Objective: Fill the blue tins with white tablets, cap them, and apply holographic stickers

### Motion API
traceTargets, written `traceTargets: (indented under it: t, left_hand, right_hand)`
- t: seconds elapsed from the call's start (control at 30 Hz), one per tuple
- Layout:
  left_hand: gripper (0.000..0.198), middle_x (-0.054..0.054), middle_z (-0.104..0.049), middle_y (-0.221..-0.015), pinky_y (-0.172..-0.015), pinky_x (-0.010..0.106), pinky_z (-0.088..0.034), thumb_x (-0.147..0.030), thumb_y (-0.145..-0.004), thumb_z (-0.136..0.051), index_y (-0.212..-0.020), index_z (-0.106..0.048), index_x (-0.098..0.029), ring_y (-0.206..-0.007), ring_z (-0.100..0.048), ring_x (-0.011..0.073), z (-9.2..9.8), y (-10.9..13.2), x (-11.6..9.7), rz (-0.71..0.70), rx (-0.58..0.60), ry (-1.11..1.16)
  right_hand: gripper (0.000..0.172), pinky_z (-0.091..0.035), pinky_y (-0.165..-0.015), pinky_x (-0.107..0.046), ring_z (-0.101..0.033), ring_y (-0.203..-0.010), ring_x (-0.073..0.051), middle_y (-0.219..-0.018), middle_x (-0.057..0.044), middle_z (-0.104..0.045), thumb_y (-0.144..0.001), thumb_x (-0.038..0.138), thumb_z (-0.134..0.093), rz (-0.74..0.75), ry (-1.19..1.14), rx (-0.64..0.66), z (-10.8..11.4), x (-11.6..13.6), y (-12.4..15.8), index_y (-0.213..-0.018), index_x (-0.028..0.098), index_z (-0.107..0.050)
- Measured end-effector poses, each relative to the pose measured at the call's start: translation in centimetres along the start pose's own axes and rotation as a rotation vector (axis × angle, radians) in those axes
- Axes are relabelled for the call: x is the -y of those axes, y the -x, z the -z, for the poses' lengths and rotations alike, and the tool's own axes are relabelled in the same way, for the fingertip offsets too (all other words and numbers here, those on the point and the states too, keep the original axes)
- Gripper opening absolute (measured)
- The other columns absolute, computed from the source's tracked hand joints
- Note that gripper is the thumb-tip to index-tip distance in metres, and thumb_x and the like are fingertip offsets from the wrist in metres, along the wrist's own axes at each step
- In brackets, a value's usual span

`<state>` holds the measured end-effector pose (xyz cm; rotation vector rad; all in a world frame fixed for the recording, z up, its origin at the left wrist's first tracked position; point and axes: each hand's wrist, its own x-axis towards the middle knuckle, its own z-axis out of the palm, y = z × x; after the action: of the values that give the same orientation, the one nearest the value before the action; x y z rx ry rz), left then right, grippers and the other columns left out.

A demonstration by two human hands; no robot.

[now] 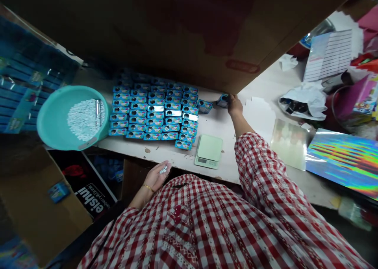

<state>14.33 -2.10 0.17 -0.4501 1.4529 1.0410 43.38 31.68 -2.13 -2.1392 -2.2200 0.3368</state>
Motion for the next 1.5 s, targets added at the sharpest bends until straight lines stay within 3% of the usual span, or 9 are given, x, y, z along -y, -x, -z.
traceTargets:
  t: [0.1,0.27,0.43,0.53,0.67,0.9,1.1,1.37,1.5]
  left_hand:
    - [0.017,0.011,-0.069,-0.075,-0.064,0.019,-0.056,0.000,-0.079,-0.051,-0.076,-0.066,-0.008,-0.069,-0.067,0.0129,-1.1,0.2,0.0,0.009,0.092,-0.016]
    - [0.016,0.012,-0.069,-0.076,-0.067,0.021,-0.056,-0.002,-0.078,-0.053,-0.075,-0.067,-0.007,-0.070,-0.067,0.0139,-3.0,-0.4,0.3,0.055,0.228,-0.076]
    - [0.014,0.012,-0.070,-0.077,-0.070,0.023,-0.056,-0.005,-0.077,-0.055,-0.081,-0.068,-0.007,-0.071,-0.067,0.0141,-4.6,-0.3,1.1,0.062,0.326,-0.160]
    - [0.016,0.012,-0.070,-0.077,-0.072,0.024,-0.056,-0.006,-0.078,-0.054,-0.085,-0.068,-0.007,-0.072,-0.067,0.0140,-4.7,0.2,1.4,0.066,0.329,-0.179]
    - [0.021,0.012,-0.070,-0.078,-0.073,0.024,-0.056,-0.005,-0.079,-0.051,-0.092,-0.067,-0.006,-0.074,-0.067,0.0145,-4.0,0.3,1.6,0.083,0.277,-0.159]
    - [0.029,0.014,-0.068,-0.082,-0.081,0.025,-0.055,0.001,-0.075,-0.048,-0.099,-0.064,-0.004,-0.082,-0.067,0.0159,-3.1,0.1,2.2,0.085,0.207,-0.146]
    - [0.033,0.011,-0.067,-0.086,-0.085,0.022,-0.053,0.011,-0.066,-0.050,-0.092,-0.064,-0.005,-0.087,-0.066,0.0140,-3.4,0.6,2.4,0.015,0.234,-0.234]
    - [0.012,0.004,-0.065,-0.070,-0.055,0.014,-0.049,-0.002,-0.072,-0.062,-0.082,-0.064,-0.009,-0.054,-0.057,0.0045,-5.5,1.0,1.7,-0.178,0.327,-0.425]
    - [0.011,0.005,-0.066,-0.071,-0.066,0.017,-0.052,-0.001,-0.073,-0.060,-0.081,-0.063,-0.009,-0.064,-0.062,0.0074,-7.0,1.2,2.0,-0.150,0.377,-0.395]
  right_hand:
    - [0.039,-0.047,-0.074,-0.039,-0.050,-0.099,-0.028,-0.118,-0.011,-0.054,-0.084,0.021,-0.045,0.043,0.000,-0.028,0.8,-1.5,3.5,-0.123,0.023,-0.051]
    - [0.043,-0.049,-0.075,-0.039,-0.047,-0.099,-0.028,-0.116,-0.013,-0.054,-0.086,0.026,-0.045,0.321,-0.028,-0.038,2.4,-1.3,15.1,-0.128,0.019,-0.048]
    - [0.041,-0.050,-0.077,-0.039,-0.050,-0.096,-0.026,-0.113,-0.012,-0.058,-0.086,0.022,-0.048,0.455,-0.082,0.095,0.0,1.1,22.2,-0.126,0.018,-0.051]
    - [0.043,-0.048,-0.085,-0.042,-0.051,-0.101,-0.027,-0.118,-0.012,-0.058,-0.085,0.021,-0.052,0.440,-0.137,0.108,-0.7,1.2,23.7,-0.127,0.019,-0.051]
    - [0.041,-0.043,-0.095,-0.044,-0.050,-0.110,-0.027,-0.121,-0.013,-0.056,-0.088,0.032,-0.050,0.321,-0.272,-0.051,0.5,-0.3,26.3,-0.127,0.019,-0.051]
    - [0.029,-0.048,-0.088,-0.039,-0.058,-0.097,-0.022,-0.102,-0.011,-0.064,-0.092,0.032,-0.042,0.185,-0.364,-0.071,-0.8,-1.5,31.4,-0.106,0.019,-0.064]
    - [0.028,-0.049,-0.086,-0.037,-0.060,-0.094,-0.021,-0.099,-0.011,-0.065,-0.091,0.030,-0.043,0.154,-0.343,-0.108,-1.9,-2.3,31.6,-0.102,0.018,-0.065]
    - [0.025,-0.051,-0.081,-0.036,-0.061,-0.089,-0.022,-0.093,-0.010,-0.067,-0.090,0.029,-0.047,0.179,-0.359,-0.159,-2.2,-3.7,31.3,-0.099,0.018,-0.067]
    - [0.024,-0.051,-0.079,-0.036,-0.061,-0.087,-0.021,-0.090,-0.010,-0.067,-0.091,0.028,-0.046,0.199,-0.454,-0.160,-1.9,-2.0,31.6,-0.100,0.019,-0.066]
